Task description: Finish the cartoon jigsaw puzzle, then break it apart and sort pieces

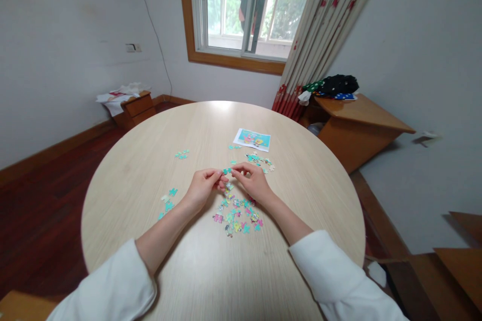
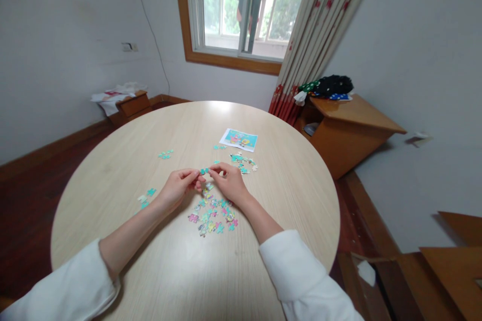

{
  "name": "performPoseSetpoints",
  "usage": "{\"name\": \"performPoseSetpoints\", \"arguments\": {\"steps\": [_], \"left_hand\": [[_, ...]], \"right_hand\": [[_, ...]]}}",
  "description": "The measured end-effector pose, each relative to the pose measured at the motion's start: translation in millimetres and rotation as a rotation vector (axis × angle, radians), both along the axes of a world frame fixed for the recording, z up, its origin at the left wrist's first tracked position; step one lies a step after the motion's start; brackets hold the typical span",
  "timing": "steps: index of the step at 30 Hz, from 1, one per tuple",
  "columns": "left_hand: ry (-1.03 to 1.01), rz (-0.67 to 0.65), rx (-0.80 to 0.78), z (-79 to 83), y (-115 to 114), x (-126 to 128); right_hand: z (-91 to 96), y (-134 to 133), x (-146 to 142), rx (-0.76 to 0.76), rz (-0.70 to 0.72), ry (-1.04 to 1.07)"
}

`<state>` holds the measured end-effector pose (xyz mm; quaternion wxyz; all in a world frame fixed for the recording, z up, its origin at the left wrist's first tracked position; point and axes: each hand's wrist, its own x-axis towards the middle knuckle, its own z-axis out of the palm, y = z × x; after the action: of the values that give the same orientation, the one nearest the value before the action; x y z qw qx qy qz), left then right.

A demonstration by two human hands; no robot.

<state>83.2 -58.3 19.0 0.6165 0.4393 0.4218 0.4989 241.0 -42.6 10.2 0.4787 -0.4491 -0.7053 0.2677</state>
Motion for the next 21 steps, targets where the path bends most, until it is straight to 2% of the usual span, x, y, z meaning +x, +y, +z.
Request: {"name": "performPoseSetpoints", "arguments": {"steps": [10,21], "left_hand": [[-0.066,0.018,-0.064,0.5,0.8,0.4],[-0.093,0.079,-0.031,-1.1,1.6,-0.7]], "right_hand": [[0.7,0.1,1.0,-0.027,0.028,0.02],[-0.7,0.7,2.0,-0.014,0.02,0.001]]}}
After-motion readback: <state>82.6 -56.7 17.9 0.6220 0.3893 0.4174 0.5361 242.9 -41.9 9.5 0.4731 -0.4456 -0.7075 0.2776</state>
